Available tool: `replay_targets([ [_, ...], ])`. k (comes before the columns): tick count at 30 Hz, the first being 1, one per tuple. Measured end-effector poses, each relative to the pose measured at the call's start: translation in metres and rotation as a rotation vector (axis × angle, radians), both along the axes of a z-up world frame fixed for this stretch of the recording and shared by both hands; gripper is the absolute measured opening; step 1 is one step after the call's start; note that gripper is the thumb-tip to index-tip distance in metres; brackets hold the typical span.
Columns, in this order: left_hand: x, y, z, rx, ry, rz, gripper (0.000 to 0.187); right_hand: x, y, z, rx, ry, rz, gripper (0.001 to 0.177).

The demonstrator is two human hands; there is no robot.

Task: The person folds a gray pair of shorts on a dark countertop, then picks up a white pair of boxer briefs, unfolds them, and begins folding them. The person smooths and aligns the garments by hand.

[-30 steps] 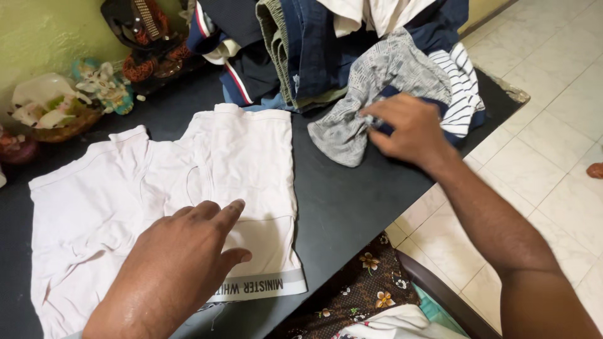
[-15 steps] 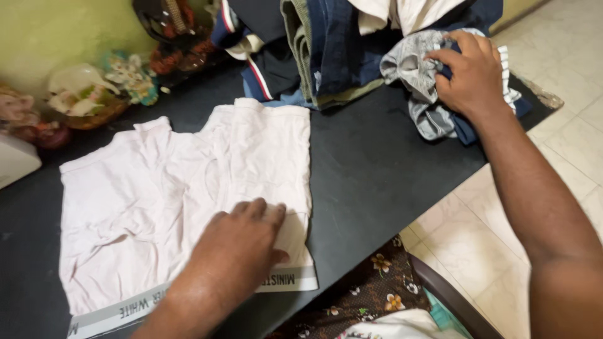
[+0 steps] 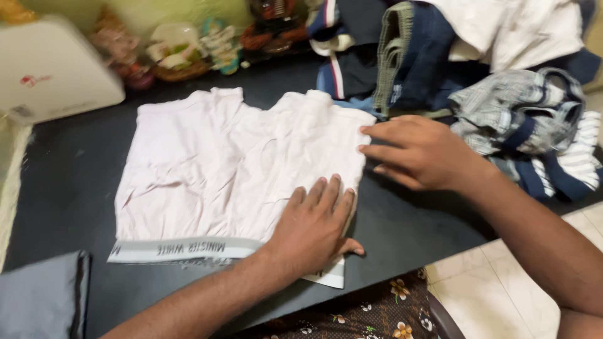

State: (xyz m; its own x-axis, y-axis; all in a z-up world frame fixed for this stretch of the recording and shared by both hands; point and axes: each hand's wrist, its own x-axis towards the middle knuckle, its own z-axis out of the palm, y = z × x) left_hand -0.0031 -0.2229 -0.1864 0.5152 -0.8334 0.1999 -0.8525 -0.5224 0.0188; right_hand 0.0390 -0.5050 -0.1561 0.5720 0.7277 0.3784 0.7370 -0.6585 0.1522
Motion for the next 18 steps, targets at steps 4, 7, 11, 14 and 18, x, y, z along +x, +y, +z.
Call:
replay_targets([
  [4, -0.014, 0.021, -0.024, -0.094, 0.012, -0.007, 0.079, 0.051, 0.051, -0.018, -0.020, 0.066, 0.206, 0.047],
  [7, -0.017, 0.030, -0.036, -0.224, 0.100, 0.033, 0.082, 0.058, 0.059, -0.029, 0.017, 0.159, 0.253, 0.058],
  [11, -0.001, 0.035, -0.045, -0.182, 0.057, 0.014, 0.087, 0.046, 0.037, -0.029, -0.017, 0.368, -0.038, 0.047],
  [14, -0.005, 0.034, -0.045, -0.172, 0.120, -0.025, 0.094, 0.042, 0.027, -0.027, -0.059, 0.469, -0.248, 0.042],
  [18, -0.026, 0.031, -0.033, -0.101, 0.127, -0.089, 0.106, 0.042, 0.034, -0.022, -0.007, 0.301, -0.092, 0.045],
])
